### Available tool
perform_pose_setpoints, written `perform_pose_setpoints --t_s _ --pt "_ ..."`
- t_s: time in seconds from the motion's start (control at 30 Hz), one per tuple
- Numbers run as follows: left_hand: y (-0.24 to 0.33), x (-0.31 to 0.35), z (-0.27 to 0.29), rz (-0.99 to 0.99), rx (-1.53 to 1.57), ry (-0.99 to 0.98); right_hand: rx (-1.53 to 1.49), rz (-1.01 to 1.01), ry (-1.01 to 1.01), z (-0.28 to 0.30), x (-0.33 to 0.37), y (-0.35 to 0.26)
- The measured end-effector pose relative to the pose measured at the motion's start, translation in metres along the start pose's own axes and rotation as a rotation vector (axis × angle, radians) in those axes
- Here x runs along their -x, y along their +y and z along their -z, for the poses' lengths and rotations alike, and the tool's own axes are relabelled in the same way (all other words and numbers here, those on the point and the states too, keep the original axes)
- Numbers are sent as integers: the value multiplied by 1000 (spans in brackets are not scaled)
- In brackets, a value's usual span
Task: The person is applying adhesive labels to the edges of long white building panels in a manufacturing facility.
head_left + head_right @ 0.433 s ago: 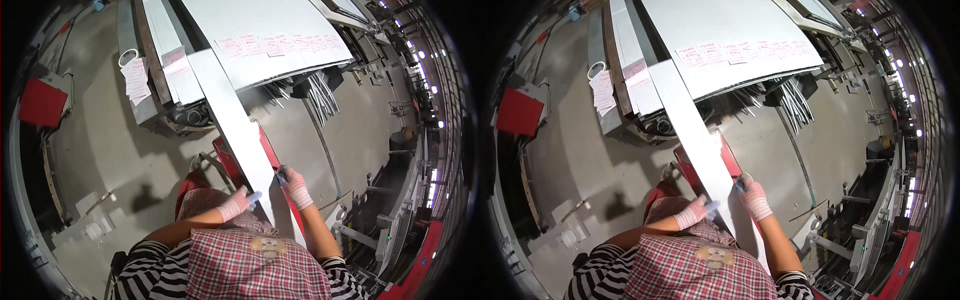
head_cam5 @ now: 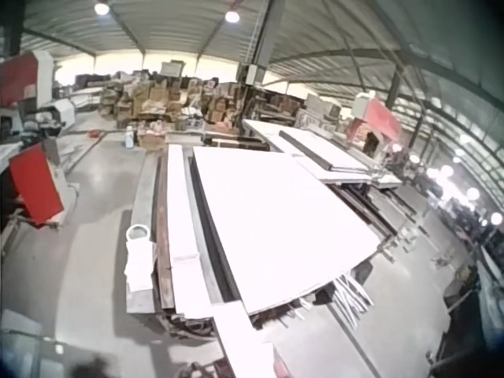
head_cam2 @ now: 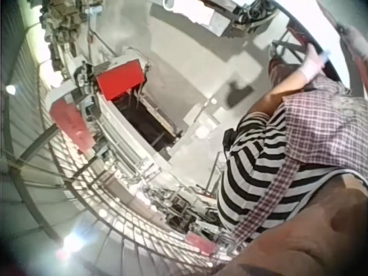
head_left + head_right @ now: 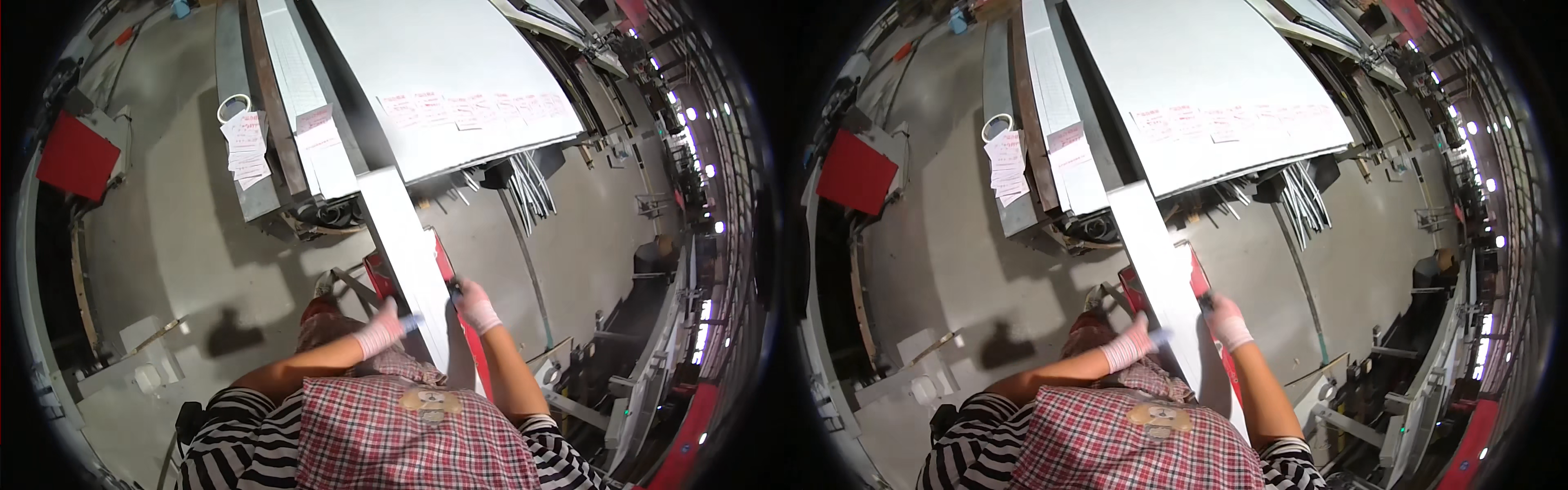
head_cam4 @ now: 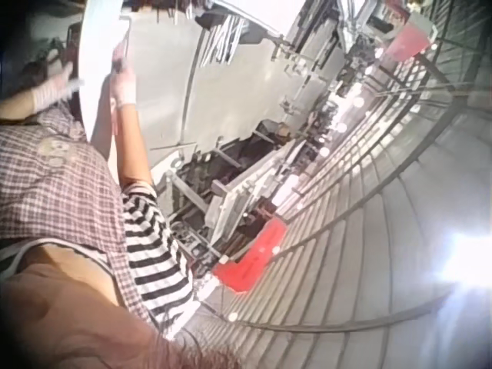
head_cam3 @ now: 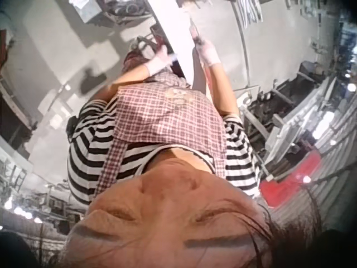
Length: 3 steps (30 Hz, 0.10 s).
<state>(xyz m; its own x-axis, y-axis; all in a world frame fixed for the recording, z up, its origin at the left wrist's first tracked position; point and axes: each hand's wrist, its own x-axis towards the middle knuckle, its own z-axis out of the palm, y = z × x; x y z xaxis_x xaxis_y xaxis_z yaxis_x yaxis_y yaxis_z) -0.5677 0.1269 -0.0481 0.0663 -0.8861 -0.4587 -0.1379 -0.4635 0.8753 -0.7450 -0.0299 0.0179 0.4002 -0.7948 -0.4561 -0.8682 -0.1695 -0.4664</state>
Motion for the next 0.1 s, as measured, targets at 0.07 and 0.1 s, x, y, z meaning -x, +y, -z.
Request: perform_pose_setpoints --t_s 0.07,0.1 --pt "40 10 32 322 466 -340 -103 -56 -27 0 -17 2" --pt "43 -2 56 414 489 -384 -217 -94 -44 4 -32 -5"
